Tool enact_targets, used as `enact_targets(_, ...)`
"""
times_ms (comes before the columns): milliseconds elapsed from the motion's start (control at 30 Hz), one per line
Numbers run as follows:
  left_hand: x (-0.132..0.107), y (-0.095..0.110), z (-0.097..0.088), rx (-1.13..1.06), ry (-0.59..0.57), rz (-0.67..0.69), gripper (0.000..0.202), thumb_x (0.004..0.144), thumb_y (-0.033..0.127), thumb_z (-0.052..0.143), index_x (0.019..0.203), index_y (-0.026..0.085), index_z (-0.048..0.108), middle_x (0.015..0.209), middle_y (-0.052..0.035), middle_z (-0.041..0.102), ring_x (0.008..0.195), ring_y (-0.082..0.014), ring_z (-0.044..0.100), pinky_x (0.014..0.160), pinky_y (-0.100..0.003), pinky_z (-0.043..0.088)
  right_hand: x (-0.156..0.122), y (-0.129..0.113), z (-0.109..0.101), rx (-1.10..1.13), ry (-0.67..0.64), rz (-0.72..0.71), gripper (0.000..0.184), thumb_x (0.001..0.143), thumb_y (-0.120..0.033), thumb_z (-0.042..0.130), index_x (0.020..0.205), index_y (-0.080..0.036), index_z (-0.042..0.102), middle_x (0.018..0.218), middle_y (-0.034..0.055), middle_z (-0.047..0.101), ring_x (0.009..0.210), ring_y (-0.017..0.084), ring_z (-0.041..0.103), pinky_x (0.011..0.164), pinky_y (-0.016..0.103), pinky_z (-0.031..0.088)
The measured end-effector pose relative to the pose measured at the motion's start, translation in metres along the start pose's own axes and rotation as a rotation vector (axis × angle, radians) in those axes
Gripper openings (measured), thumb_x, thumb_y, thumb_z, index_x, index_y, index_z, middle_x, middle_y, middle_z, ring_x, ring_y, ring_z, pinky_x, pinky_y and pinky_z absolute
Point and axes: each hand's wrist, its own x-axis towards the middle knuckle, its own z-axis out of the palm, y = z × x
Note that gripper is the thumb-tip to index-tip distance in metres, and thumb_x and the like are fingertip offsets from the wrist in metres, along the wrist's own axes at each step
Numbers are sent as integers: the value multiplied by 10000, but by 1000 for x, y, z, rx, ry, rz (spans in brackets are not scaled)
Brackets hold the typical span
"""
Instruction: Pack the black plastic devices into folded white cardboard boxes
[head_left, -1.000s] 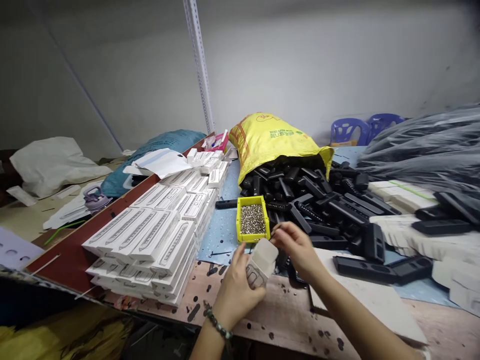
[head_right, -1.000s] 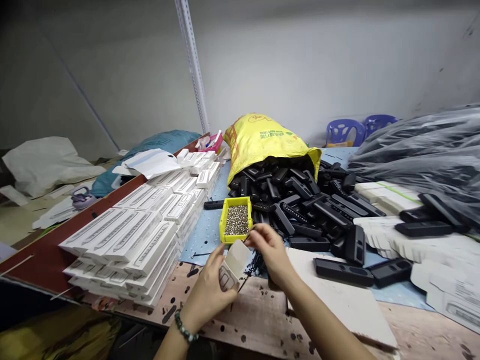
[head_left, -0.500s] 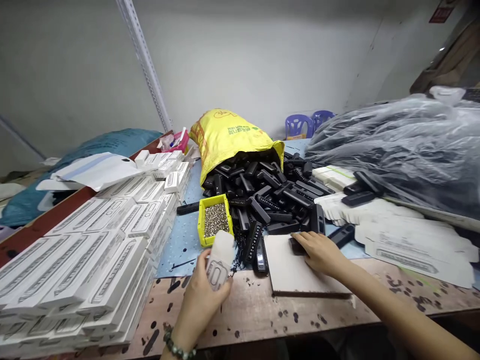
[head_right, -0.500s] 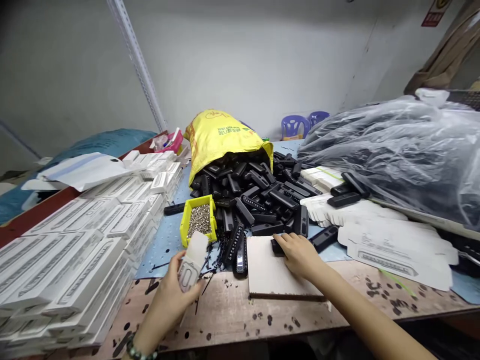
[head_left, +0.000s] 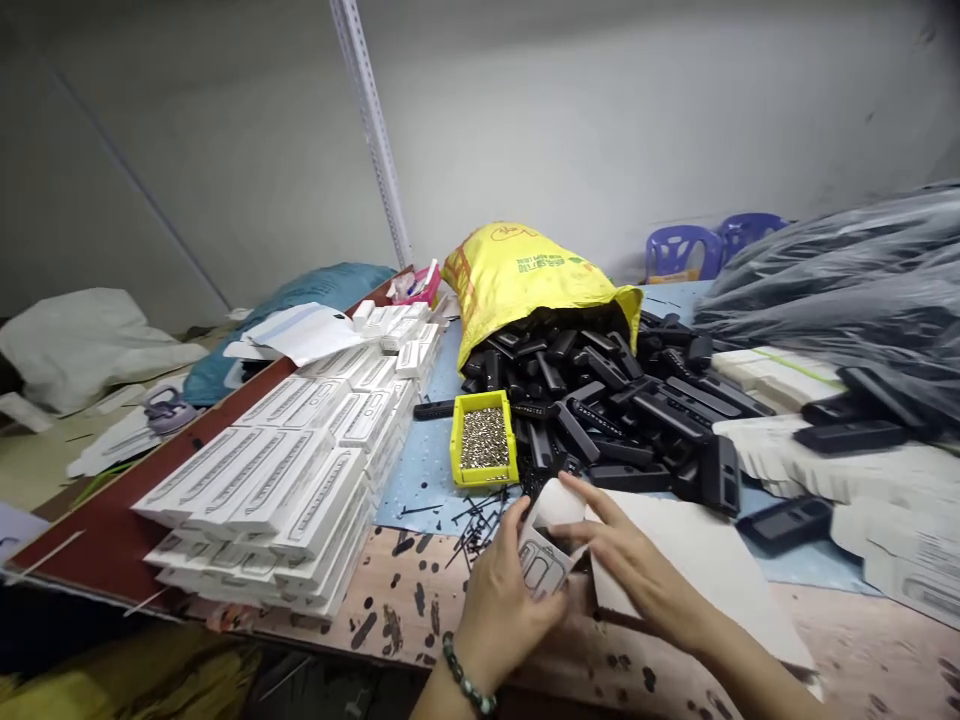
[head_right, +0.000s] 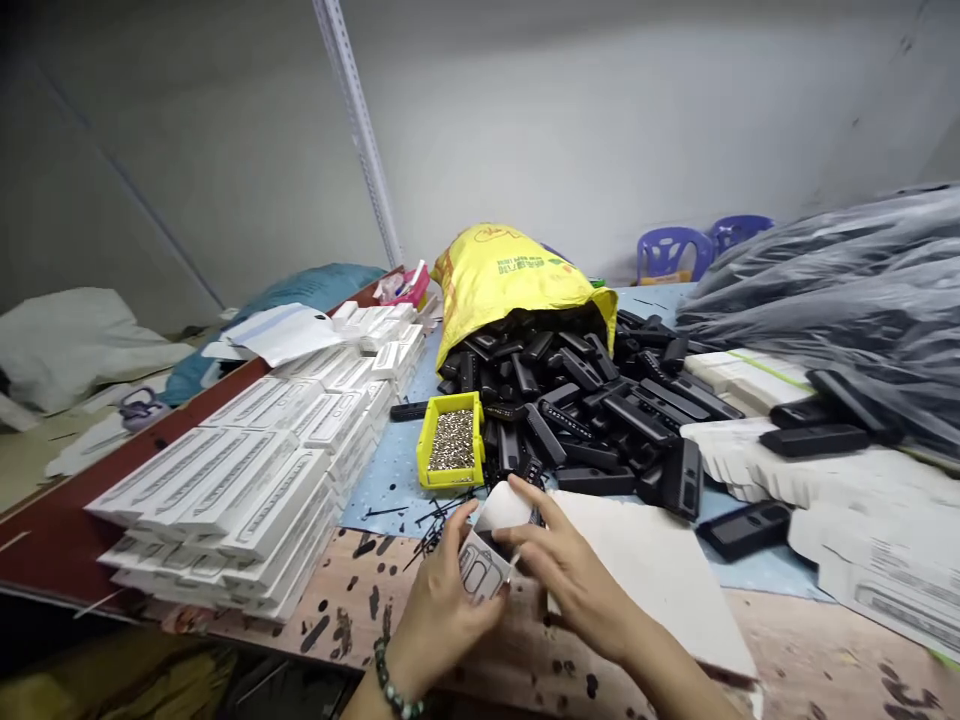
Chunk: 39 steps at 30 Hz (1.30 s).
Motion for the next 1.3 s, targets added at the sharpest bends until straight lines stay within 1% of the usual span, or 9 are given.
enact_targets(200, -11, -25, 3, 33, 192, 169, 732, 635, 147, 619, 1312, 277, 371, 1302, -54, 555, 1169, -222, 579, 1009, -371, 505, 21, 6, 52, 387, 139, 214, 500, 863, -499, 596, 1307, -273, 548, 1274, 113, 601, 1149, 281, 595, 969, 447, 505)
enact_targets(333, -13, -47, -2, 151, 340, 160, 653, 659, 159, 593, 1273, 263, 395, 1144, -70, 615, 993, -222, 648, 839, -343, 572, 22, -5, 72, 145, -72, -70, 404, 896, -463, 563, 1247, -282, 646, 1360, 80, 557, 1293, 273, 491, 1096, 410, 402)
enact_targets(433, -18, -54, -4, 349, 495, 157, 649, 714, 189, 577, 1310, 258, 331, 1197, -117, 588, 1029, -263, 639, 827, -384, 570, 24, -17, 75, 137, -111, -92, 379, 924, -434, 529, 1247, -273, 647, 1367, 79, 552, 1288, 255, 502, 1094, 391, 407)
enact_targets(600, -22, -39, -20, 436, 704, 202, 727, 754, 164, 562, 1372, 275, 195, 1280, -143, 524, 1082, -259, 615, 861, -389, 554, 36, -41, 76, 226, -74, -50, 231, 915, -402, 560, 953, -216, 693, 1245, 107, 638, 1187, 265, 589, 963, 318, 519)
enact_targets(733, -7, -23, -53, 310, 668, 326, 550, 817, 250, 545, 1270, 264, 235, 1242, -139, 487, 977, -216, 636, 753, -348, 573, 48, -50, 82, 55, -117, -277, 265, 913, -326, 561, 1142, -262, 678, 1328, 82, 585, 1240, 252, 549, 1030, 338, 473)
enact_targets(833, 10, -8, -74, 195, 486, 227, 412, 847, 255, 503, 1185, 259, 269, 1158, -95, 498, 859, -166, 630, 719, -332, 579, 71, -50, 85, 67, -24, -277, 291, 906, -355, 567, 1151, -248, 681, 1292, 87, 608, 1211, 250, 570, 1015, 343, 492)
enact_targets(1033, 62, 7, -113, 282, 298, 47, 685, 722, 203, 616, 1352, 273, 357, 1301, -88, 447, 1077, -221, 582, 884, -350, 563, 145, -38, 57, 344, 271, -43, 499, 836, -506, 641, 1226, -204, 561, 1318, 132, 570, 1170, 271, 586, 929, 373, 544)
enact_targets(1133, 114, -15, -152, 438, 347, -160, 618, 785, 348, 594, 1369, 254, 414, 1294, -106, 470, 946, -187, 621, 708, -269, 562, 158, -26, 38, 299, 288, -22, 564, 820, -528, 644, 1287, -239, 517, 1374, 111, 522, 1270, 272, 512, 997, 382, 506)
enact_targets(1300, 202, -70, -213, 636, 471, -367, 480, 785, 351, 615, 1193, 102, 578, 1157, -203, 578, 1153, -336, 537, 951, -457, 459, 130, 29, 0, 1, 293, -52, 398, 790, -540, 641, 1075, -267, 696, 1357, 89, 536, 1199, 304, 567, 912, 356, 568)
